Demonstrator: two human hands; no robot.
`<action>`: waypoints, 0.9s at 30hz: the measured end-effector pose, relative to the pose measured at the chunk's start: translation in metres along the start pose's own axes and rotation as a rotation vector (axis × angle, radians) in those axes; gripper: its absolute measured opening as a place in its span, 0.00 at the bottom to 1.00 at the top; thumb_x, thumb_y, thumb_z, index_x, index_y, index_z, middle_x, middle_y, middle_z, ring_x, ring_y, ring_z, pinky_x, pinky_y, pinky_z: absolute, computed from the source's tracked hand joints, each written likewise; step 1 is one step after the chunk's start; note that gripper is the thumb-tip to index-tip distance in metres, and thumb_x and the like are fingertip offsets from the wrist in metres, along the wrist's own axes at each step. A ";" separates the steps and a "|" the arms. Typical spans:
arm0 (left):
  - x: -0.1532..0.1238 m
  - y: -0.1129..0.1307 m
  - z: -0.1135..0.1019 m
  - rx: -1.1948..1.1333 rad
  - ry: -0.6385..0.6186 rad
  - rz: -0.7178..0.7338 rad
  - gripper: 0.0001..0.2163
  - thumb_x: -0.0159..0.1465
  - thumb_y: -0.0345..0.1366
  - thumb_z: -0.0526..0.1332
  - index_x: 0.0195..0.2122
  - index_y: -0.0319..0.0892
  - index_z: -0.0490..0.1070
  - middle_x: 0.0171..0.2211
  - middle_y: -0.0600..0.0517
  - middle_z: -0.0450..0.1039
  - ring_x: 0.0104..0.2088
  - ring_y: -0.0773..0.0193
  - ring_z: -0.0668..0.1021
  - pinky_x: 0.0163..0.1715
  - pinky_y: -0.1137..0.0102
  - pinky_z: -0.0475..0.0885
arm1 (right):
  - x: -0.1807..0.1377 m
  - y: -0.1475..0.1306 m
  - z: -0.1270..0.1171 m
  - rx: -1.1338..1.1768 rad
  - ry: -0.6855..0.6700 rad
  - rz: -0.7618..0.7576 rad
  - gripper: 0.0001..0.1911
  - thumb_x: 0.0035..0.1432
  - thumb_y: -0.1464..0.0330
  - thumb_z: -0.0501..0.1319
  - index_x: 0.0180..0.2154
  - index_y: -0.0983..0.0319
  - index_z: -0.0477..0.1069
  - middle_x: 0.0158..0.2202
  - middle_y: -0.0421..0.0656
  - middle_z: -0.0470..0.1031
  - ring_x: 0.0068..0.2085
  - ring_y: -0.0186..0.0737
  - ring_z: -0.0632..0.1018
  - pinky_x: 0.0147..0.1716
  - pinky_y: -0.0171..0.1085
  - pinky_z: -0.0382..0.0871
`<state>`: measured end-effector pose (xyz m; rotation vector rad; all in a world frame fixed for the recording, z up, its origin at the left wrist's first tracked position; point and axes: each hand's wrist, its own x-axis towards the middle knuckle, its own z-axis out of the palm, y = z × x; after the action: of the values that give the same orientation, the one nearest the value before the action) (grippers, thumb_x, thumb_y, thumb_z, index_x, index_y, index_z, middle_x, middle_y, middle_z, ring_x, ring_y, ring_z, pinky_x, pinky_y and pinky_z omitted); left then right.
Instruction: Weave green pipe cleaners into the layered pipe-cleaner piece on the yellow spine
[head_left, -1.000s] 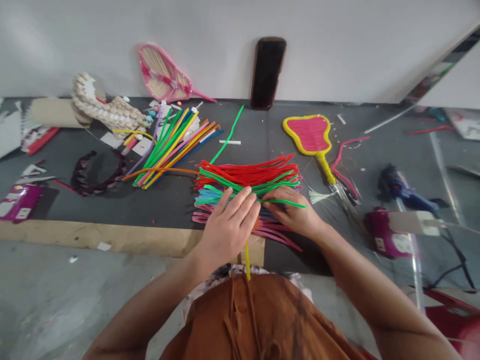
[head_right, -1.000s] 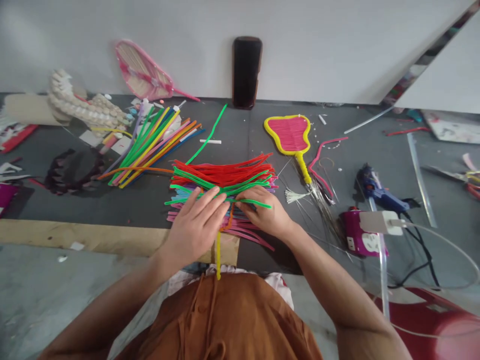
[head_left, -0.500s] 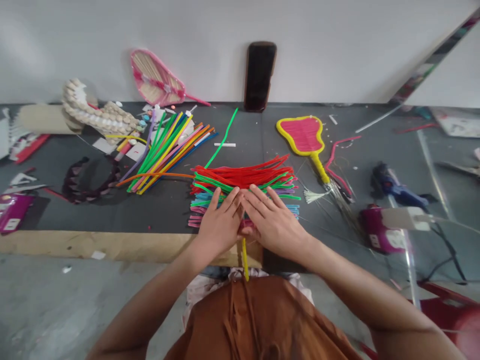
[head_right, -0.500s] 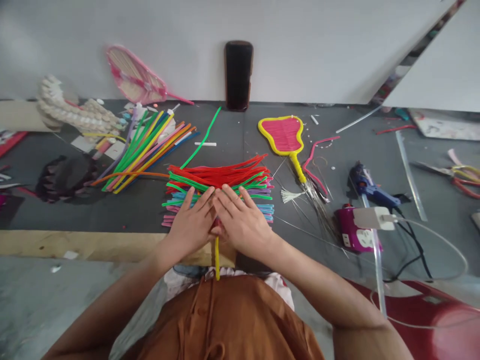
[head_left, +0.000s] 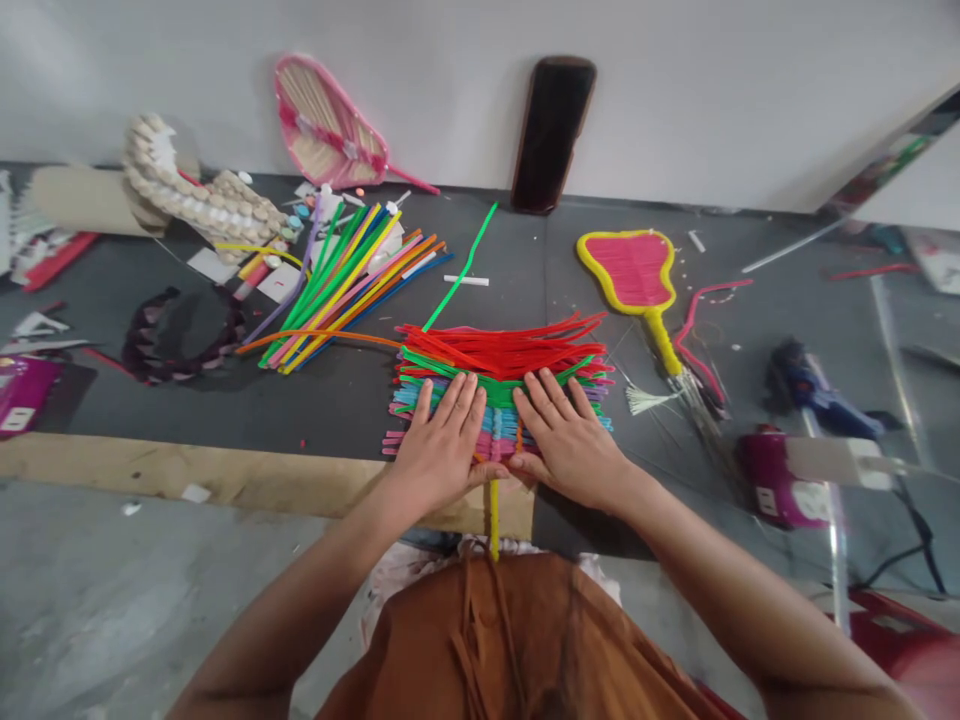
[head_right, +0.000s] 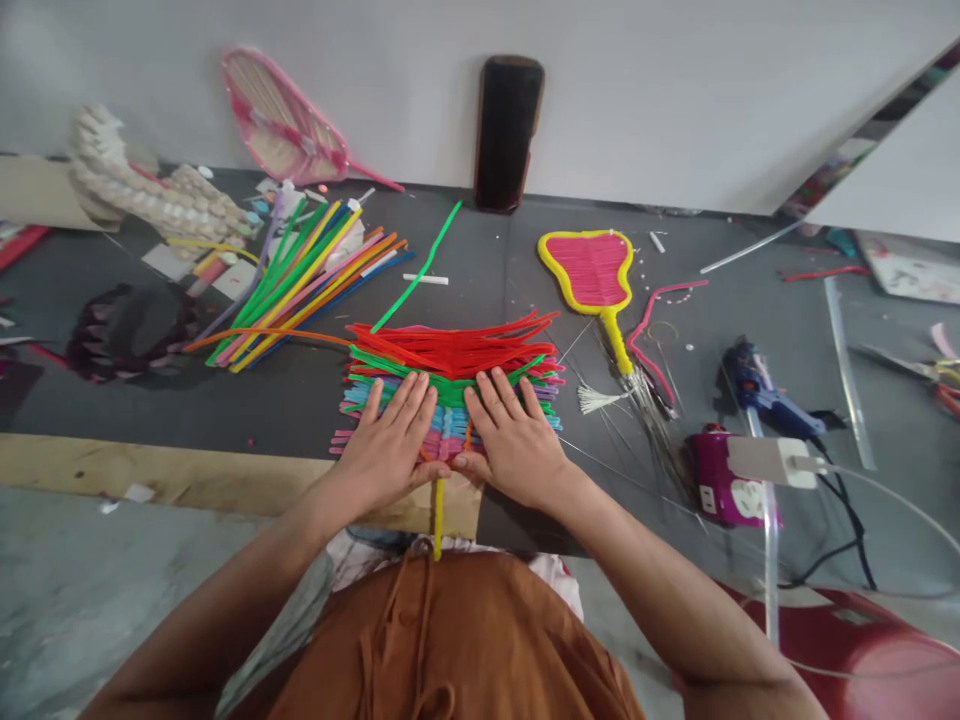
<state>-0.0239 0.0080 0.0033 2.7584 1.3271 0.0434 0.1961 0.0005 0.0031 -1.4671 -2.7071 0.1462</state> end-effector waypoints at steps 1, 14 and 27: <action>0.000 0.000 -0.002 0.000 -0.007 0.004 0.37 0.67 0.56 0.48 0.66 0.28 0.54 0.68 0.32 0.49 0.69 0.43 0.53 0.65 0.42 0.45 | 0.000 0.001 0.001 -0.001 -0.003 -0.004 0.39 0.63 0.48 0.52 0.65 0.68 0.57 0.68 0.58 0.54 0.69 0.60 0.52 0.63 0.61 0.50; 0.054 -0.002 -0.026 0.091 0.165 0.145 0.18 0.69 0.31 0.51 0.57 0.31 0.68 0.61 0.37 0.66 0.64 0.50 0.65 0.64 0.51 0.59 | 0.000 -0.005 -0.012 -0.018 -0.057 0.029 0.41 0.62 0.46 0.53 0.65 0.70 0.57 0.68 0.58 0.54 0.68 0.59 0.55 0.63 0.60 0.52; 0.055 -0.006 -0.009 -0.013 0.024 -0.079 0.22 0.71 0.42 0.49 0.63 0.42 0.64 0.67 0.45 0.56 0.68 0.46 0.55 0.65 0.38 0.43 | 0.080 0.006 -0.024 0.002 0.063 0.182 0.26 0.68 0.69 0.45 0.63 0.72 0.60 0.66 0.58 0.59 0.68 0.56 0.58 0.63 0.56 0.54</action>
<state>0.0052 0.0548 0.0109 2.7004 1.4345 0.0803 0.1601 0.0722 0.0271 -1.6859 -2.5213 0.1088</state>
